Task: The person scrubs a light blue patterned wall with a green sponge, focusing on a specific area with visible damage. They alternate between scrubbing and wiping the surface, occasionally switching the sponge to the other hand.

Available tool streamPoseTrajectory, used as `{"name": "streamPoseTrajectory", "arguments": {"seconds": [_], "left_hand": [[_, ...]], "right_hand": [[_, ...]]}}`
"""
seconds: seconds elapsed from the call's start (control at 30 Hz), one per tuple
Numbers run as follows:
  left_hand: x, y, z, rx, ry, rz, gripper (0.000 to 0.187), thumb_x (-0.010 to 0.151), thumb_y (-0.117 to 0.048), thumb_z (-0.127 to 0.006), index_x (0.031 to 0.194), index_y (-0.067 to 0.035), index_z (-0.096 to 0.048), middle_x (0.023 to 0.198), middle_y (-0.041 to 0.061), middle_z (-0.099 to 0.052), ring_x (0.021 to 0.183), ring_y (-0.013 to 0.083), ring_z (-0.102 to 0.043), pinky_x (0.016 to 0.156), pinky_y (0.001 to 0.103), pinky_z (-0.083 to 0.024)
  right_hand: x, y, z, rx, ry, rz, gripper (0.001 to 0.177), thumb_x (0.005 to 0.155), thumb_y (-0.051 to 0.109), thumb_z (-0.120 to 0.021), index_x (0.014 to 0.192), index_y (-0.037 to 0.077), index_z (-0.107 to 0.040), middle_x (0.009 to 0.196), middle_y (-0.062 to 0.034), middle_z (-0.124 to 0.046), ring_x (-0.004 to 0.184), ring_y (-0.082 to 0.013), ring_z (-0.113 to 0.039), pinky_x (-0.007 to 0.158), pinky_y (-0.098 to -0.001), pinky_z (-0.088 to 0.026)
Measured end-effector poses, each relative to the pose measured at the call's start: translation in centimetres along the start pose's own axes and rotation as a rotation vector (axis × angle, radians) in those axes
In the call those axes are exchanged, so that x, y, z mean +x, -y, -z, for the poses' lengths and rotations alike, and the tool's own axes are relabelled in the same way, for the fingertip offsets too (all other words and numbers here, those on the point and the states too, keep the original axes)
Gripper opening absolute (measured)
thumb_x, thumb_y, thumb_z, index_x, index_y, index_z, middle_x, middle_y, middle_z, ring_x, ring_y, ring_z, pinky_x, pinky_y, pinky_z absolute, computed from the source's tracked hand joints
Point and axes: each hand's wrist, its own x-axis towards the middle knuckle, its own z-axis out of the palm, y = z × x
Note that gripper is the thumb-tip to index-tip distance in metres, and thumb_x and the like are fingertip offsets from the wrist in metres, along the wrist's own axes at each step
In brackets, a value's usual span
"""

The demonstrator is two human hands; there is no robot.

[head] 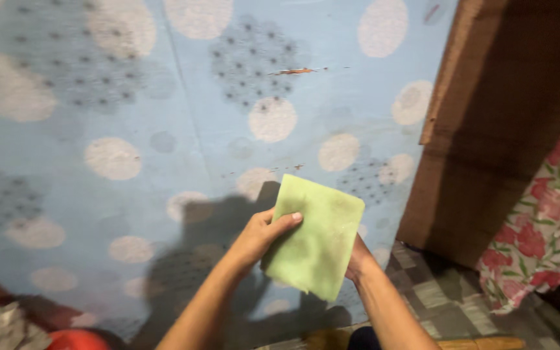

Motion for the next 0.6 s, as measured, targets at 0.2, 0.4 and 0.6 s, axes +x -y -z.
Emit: {"name": "streamPoseTrajectory", "arguments": {"seconds": [0.2, 0.4, 0.6], "left_hand": [[2.4, -1.2, 3.1, 0.898, -0.098, -0.404, 0.047, 0.085, -0.048, -0.077, 0.114, -0.011, -0.083, 0.172, 0.012, -0.018, 0.157, 0.0429, 0.001, 0.115, 0.069, 0.008], [4.8, -2.2, 5.7, 1.233, -0.073, -0.456, 0.051, 0.075, -0.056, -0.075, 0.104, -0.015, -0.081, 0.170, 0.002, -0.011, 0.155, 0.0382, 0.004, 0.112, 0.072, 0.014], [6.3, 0.1, 5.9, 1.235, -0.104, -0.567, 0.046, 0.072, -0.054, -0.075, 0.101, -0.020, -0.081, 0.170, -0.002, -0.013, 0.153, 0.0357, 0.011, 0.107, 0.067, 0.027]], "right_hand": [[2.4, 5.7, 3.8, -0.279, -0.429, 0.622, 0.015, 0.097, 0.006, -0.070, 0.108, -0.004, -0.071, 0.100, -0.0094, -0.068, 0.088, -0.0156, -0.059, 0.075, -0.0284, -0.048], [3.8, 17.4, 3.1, -0.339, -0.884, 1.202, 0.019, 0.099, 0.001, -0.059, 0.117, -0.001, -0.067, 0.113, -0.0072, -0.075, 0.102, -0.0146, -0.072, 0.090, -0.0288, -0.057], [6.2, 14.1, -5.6, -0.999, -0.757, 1.294, 0.053, 0.104, 0.010, -0.052, 0.154, -0.004, -0.043, 0.164, -0.0246, -0.033, 0.153, -0.0419, -0.037, 0.128, -0.0472, -0.027]]}}
